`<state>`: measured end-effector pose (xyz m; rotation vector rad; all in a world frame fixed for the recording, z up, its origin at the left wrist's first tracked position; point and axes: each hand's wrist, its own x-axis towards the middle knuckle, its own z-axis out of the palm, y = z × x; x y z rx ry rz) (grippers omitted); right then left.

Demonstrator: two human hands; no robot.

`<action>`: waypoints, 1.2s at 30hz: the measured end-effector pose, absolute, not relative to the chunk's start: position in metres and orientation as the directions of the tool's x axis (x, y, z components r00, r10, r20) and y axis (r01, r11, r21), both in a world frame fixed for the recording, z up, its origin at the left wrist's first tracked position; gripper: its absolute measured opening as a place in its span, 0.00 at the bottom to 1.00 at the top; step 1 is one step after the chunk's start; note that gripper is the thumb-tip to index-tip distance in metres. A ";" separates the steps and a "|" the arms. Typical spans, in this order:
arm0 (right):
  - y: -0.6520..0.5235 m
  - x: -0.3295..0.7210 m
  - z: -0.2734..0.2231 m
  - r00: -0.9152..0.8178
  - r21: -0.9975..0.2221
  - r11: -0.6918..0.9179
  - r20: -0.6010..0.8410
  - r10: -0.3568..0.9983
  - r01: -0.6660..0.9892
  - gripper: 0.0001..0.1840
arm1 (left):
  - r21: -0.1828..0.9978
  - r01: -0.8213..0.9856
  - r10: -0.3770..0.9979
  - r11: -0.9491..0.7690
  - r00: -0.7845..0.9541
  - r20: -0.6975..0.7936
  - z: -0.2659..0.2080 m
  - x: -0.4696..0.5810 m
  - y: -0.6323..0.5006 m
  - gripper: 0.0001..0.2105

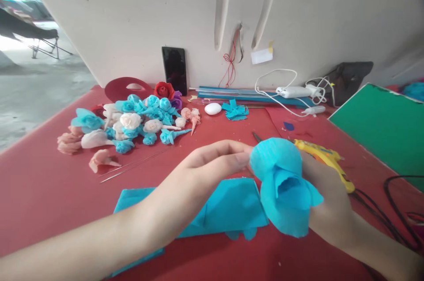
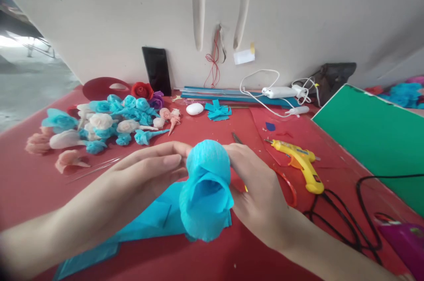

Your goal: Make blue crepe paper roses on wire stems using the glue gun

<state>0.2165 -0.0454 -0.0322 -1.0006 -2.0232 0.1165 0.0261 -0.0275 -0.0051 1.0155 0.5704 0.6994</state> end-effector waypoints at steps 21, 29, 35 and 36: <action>-0.048 0.220 -0.024 -0.493 -0.175 0.806 0.712 0.501 0.565 0.11 | 0.847 -0.265 0.678 0.460 0.722 -0.142 -0.003 0.024 -0.038 0.08; -0.045 0.223 -0.024 -0.585 -0.134 0.819 0.637 0.502 0.557 0.10 | 0.818 -0.276 0.692 0.505 0.695 -0.192 -0.004 0.026 -0.039 0.09; -0.047 0.226 -0.025 -0.582 -0.165 0.817 0.625 0.520 0.552 0.12 | 0.842 -0.303 0.735 0.446 0.661 -0.152 -0.002 0.027 -0.040 0.09; -0.047 0.225 -0.025 -0.576 -0.164 0.817 0.633 0.517 0.553 0.11 | 0.846 -0.312 0.747 0.433 0.650 -0.142 -0.002 0.027 -0.040 0.08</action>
